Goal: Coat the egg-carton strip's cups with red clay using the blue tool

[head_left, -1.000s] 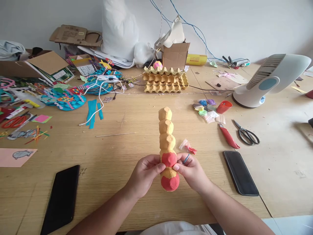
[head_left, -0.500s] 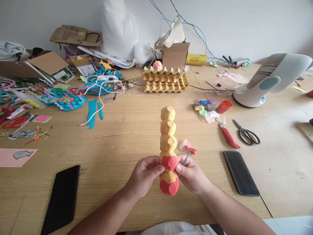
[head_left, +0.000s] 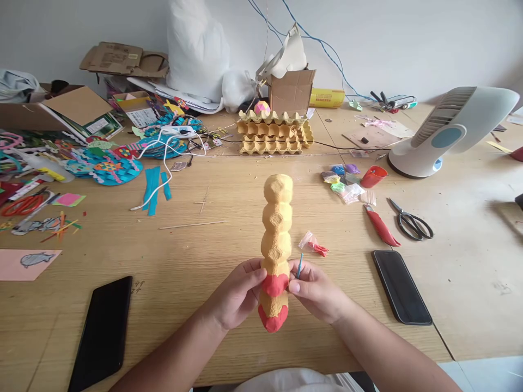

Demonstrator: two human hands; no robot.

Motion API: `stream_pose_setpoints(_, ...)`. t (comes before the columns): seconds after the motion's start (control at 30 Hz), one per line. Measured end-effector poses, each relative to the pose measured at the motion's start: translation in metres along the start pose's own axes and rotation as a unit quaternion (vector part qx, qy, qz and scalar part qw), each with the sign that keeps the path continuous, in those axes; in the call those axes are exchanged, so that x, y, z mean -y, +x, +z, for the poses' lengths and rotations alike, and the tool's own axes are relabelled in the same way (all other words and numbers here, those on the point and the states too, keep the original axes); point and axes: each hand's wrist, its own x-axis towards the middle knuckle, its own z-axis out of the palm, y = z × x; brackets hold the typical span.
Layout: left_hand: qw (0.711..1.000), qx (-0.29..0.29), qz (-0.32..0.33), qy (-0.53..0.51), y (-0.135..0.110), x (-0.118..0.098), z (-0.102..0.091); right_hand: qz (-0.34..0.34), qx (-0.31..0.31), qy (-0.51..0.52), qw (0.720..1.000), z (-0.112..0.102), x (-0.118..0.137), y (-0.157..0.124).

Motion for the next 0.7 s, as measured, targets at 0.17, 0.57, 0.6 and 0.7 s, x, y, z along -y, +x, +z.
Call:
stream_pose_setpoints(0.17,0.999,-0.017,-0.009,0.036,0.0009,-0.002,-0.0006,0.04,0.016,0.024,0.999,0.0032,0.0084,0.0003)
stream_pose_setpoints(0.57,0.999,-0.024,-0.013,0.022,0.002,0.0043,-0.0008,0.01,0.006,0.004,1.0,0.0012,0.0031,0.0032)
stream_pose_setpoints(0.6,0.999,-0.024,-0.014,0.017,0.0023,0.005,-0.0005,0.003,0.005,0.0,1.0,0.0009,0.0027,0.0036)
stream_pose_setpoints(0.7,1.0,-0.021,-0.015,0.009,0.0027,0.0061,-0.0004,-0.008,0.003,-0.013,1.0,0.0006,0.0027,0.004)
